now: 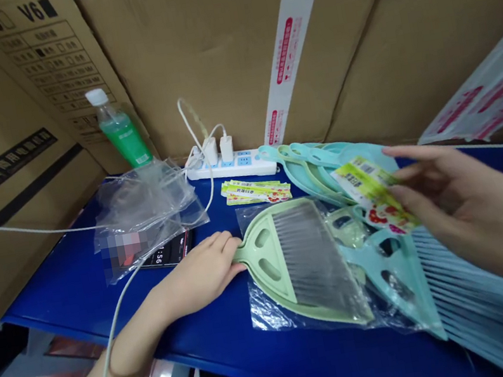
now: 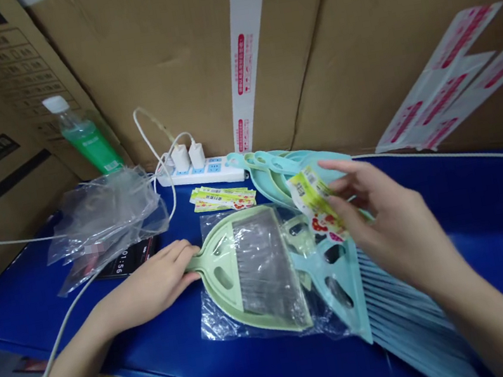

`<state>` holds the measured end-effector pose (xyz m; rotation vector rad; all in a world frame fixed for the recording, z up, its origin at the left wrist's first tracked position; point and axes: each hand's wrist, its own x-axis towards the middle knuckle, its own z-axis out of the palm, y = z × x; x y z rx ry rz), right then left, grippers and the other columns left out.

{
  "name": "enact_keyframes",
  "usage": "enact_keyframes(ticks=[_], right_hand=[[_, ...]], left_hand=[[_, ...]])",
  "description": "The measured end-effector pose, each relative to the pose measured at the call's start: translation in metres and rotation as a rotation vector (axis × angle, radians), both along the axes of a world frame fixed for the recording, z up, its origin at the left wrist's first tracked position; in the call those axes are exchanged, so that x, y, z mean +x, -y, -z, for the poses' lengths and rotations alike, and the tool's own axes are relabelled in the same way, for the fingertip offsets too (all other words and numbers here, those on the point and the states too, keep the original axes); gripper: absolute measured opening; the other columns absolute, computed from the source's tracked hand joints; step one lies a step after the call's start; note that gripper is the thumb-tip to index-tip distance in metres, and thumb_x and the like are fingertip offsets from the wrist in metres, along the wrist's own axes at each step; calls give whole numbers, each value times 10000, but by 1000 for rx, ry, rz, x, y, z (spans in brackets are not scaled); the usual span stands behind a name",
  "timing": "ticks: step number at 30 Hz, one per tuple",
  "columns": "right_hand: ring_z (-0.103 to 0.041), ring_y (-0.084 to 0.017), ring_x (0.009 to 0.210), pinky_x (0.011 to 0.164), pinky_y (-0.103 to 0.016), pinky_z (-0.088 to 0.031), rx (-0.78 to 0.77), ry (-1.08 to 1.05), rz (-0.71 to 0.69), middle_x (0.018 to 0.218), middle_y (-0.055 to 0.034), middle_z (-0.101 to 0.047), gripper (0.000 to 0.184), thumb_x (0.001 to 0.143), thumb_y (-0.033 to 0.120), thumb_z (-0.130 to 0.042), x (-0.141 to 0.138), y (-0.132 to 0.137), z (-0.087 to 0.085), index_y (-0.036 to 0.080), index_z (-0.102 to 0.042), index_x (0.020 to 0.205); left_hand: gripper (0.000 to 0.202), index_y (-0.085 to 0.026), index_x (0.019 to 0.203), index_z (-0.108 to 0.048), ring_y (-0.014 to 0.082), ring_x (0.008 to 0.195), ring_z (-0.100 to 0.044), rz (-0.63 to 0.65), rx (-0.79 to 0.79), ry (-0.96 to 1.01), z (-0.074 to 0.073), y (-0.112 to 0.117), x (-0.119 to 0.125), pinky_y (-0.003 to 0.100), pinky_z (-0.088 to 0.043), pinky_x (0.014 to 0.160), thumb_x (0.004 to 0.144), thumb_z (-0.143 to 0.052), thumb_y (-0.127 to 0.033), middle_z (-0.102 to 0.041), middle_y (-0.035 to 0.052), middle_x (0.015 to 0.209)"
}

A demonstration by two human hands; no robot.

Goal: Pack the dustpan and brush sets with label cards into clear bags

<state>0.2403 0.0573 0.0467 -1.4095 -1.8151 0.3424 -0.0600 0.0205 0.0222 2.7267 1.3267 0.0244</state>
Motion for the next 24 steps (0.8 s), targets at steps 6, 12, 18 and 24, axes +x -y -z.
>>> enact_keyframes(ticks=[6, 12, 18, 24], right_hand=[[-625, -150, 754, 727, -305, -499, -116, 190, -267, 843, -49, -664, 343, 815, 178, -471, -52, -46, -20, 125, -582, 1135], [-632, -183, 683, 687, -344, -519, -34, 435, -388, 880, -74, -690, 316, 730, 78, -519, -86, -104, 13, 162, -653, 1004], [-656, -236, 840, 777, -411, -524, 179, 411, -328, 951, -87, -693, 283, 839, 225, -421, -39, -59, -7, 197, -651, 1001], [-543, -314, 1175, 918, -475, -489, -155, 568, -484, 1291, -179, -577, 600, 899, 520, -350, -13, -1, 15, 122, -500, 1322]], left_hand=[[173, -144, 1057, -503, 214, 967, -568, -16, -20, 8, -1, 0, -2, 350, -489, 834, 940, -429, -248, -570, 83, 1035], [121, -172, 951, -477, 216, 953, -538, -30, -91, 31, -3, -2, -2, 351, -468, 858, 840, -441, -139, -555, 78, 1011], [212, -196, 805, -423, 222, 837, -542, -141, -19, -42, -12, -3, -12, 375, -453, 833, 682, -396, -25, -563, 50, 843], [236, -199, 799, -463, 199, 817, -562, -126, -60, 46, -25, -6, -33, 315, -451, 768, 654, -391, -27, -579, 33, 825]])
